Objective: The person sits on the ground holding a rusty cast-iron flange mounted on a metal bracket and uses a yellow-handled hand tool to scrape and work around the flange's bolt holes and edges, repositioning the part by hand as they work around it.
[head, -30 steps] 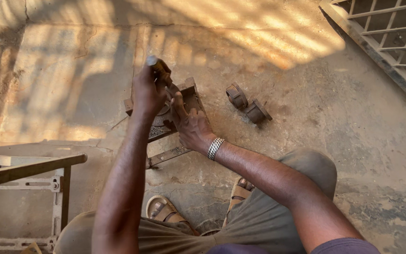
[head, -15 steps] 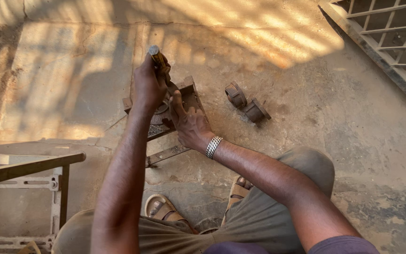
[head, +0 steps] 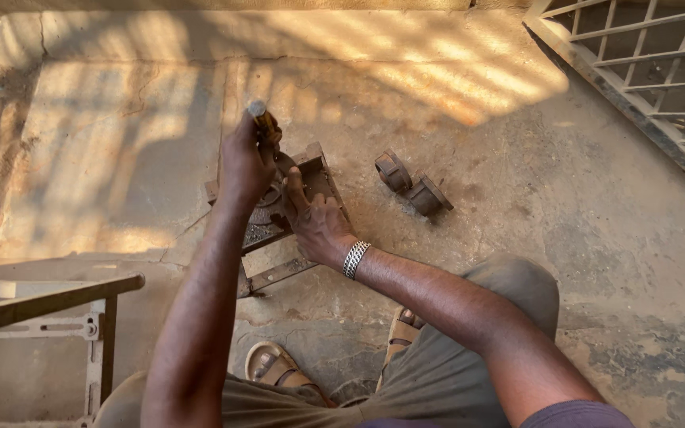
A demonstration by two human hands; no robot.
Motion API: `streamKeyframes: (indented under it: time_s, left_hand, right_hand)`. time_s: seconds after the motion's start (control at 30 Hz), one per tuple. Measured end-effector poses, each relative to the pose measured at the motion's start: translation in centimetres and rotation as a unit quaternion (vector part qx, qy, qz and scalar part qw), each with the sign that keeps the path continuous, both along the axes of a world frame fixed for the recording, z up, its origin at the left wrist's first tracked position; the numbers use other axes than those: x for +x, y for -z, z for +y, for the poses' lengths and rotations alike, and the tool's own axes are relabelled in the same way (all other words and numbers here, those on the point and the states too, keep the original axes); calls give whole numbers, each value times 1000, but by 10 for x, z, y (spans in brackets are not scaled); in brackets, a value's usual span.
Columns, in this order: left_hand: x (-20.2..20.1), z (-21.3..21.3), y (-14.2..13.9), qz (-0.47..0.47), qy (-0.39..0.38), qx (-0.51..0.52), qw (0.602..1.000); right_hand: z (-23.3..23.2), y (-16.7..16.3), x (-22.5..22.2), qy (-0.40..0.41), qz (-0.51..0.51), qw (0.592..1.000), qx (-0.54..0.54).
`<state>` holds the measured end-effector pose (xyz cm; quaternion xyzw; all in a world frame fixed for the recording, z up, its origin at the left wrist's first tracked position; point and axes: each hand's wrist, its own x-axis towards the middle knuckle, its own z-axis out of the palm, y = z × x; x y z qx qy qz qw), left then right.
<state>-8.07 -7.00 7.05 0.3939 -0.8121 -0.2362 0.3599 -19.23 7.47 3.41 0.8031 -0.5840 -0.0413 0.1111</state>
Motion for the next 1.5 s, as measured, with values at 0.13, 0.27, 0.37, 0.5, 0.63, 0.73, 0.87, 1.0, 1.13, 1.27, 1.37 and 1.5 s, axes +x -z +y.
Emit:
streamKeyframes:
  time_s: [0.13, 0.27, 0.37, 0.5, 0.63, 0.73, 0.87, 1.0, 1.13, 1.27, 1.37, 1.5]
  left_hand:
    - [-4, 2, -6, 67, 10, -10, 998]
    - [-8, 3, -11, 58, 29, 33, 997]
    - [-3, -1, -11, 87, 44, 3, 995]
    - [-2, -7, -3, -4, 18, 51, 999]
    - [-1, -8, 0, 56, -1, -5, 998]
    - [-1, -4, -3, 103, 7, 16, 995]
    - [1, -2, -14, 71, 29, -13, 997]
    - [-3, 5, -18, 24, -26, 77, 996]
    - [-4, 9, -17, 47, -8, 15, 999]
    - [-6, 10, -12, 63, 8, 44, 997]
    - [-1, 5, -7, 104, -8, 39, 994]
    - [5, 10, 0, 53, -15, 104, 993]
  right_hand:
    - [1, -1, 0, 17, -12, 1000, 18]
    - [-1, 1, -3, 23, -8, 1000, 10]
    - [-2, 3, -1, 16, -21, 1000, 13]
    - [3, 6, 3, 10, -45, 997, -59]
    - [2, 7, 2, 19, -31, 999, 9]
    - [0, 6, 0, 28, -12, 1000, 1]
    - [0, 2, 4, 24, -8, 1000, 10]
    - [1, -2, 4, 16, -28, 999, 16]
    - [-1, -1, 1, 12, 4, 999, 32]
    - [0, 5, 1, 23, 11, 1000, 1]
    - [0, 7, 3, 19, 6, 1000, 5]
    - [1, 7, 4, 3, -30, 999, 14]
